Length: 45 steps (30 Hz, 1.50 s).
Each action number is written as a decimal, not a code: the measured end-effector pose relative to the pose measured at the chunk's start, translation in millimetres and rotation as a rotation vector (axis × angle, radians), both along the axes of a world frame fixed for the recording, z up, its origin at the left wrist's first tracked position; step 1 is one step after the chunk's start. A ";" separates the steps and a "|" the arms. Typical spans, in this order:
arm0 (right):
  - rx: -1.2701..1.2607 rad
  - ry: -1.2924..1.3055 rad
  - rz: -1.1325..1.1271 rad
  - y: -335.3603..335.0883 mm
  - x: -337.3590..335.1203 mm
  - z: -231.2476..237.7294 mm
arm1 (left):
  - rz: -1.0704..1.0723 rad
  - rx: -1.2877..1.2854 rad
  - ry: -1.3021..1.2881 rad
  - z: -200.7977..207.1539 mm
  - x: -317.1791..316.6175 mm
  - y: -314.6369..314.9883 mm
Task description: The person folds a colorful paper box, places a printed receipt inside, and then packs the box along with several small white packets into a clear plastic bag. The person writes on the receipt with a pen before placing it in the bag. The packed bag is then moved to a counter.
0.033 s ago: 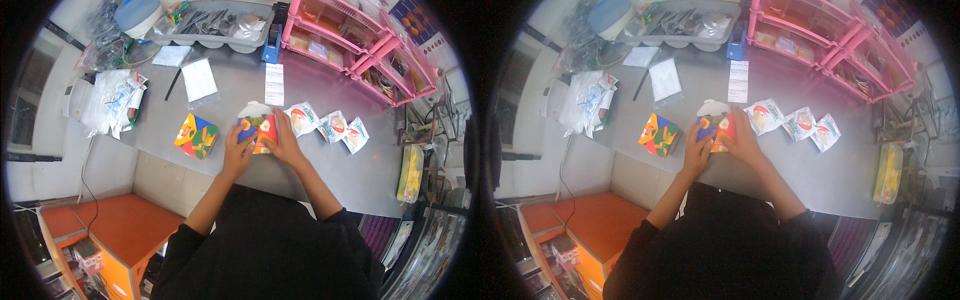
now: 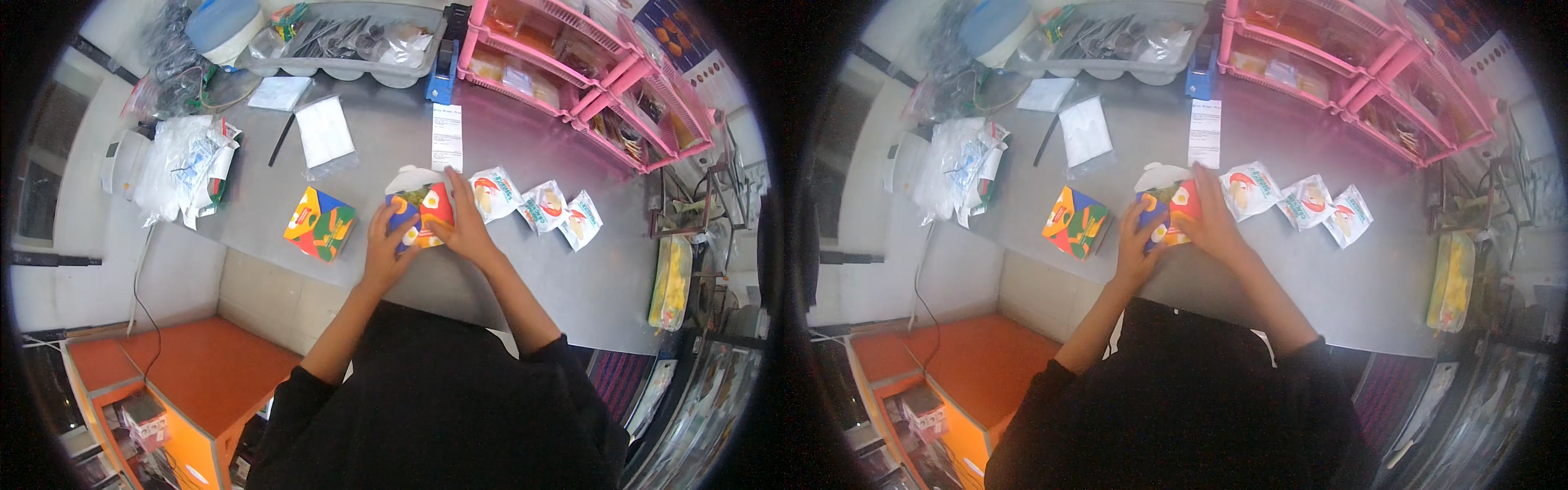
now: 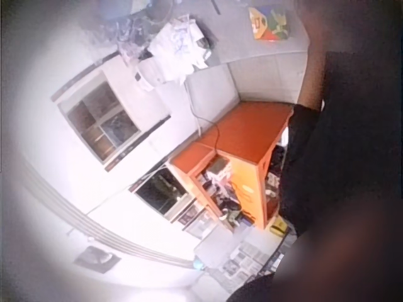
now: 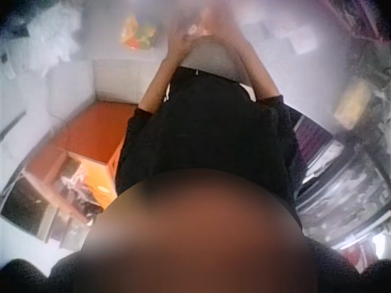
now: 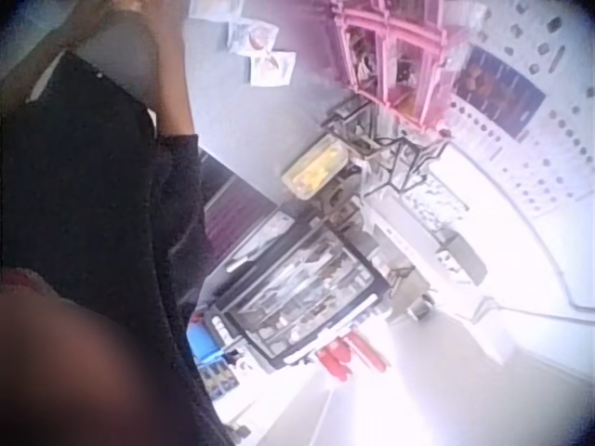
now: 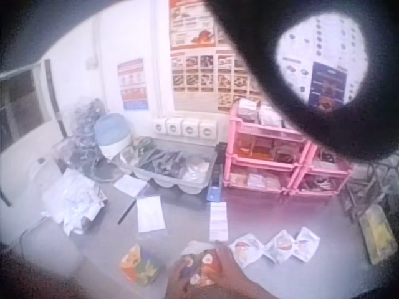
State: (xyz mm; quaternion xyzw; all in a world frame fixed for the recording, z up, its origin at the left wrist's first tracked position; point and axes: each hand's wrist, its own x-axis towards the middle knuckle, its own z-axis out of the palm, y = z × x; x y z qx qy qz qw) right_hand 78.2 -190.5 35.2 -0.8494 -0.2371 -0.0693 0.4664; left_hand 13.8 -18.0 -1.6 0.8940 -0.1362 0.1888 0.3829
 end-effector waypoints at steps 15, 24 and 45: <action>-0.119 -0.245 0.339 -17.4 -22.1 22.1 | -0.012 -0.056 -0.005 7.0 -2.5 12.5; -0.182 -0.100 -0.072 9.0 11.7 12.5 | 0.057 -0.298 0.038 7.2 9.1 -4.2; -0.278 -0.104 -0.011 -8.4 -35.0 17.5 | 0.077 0.257 -0.004 36.3 -7.6 6.5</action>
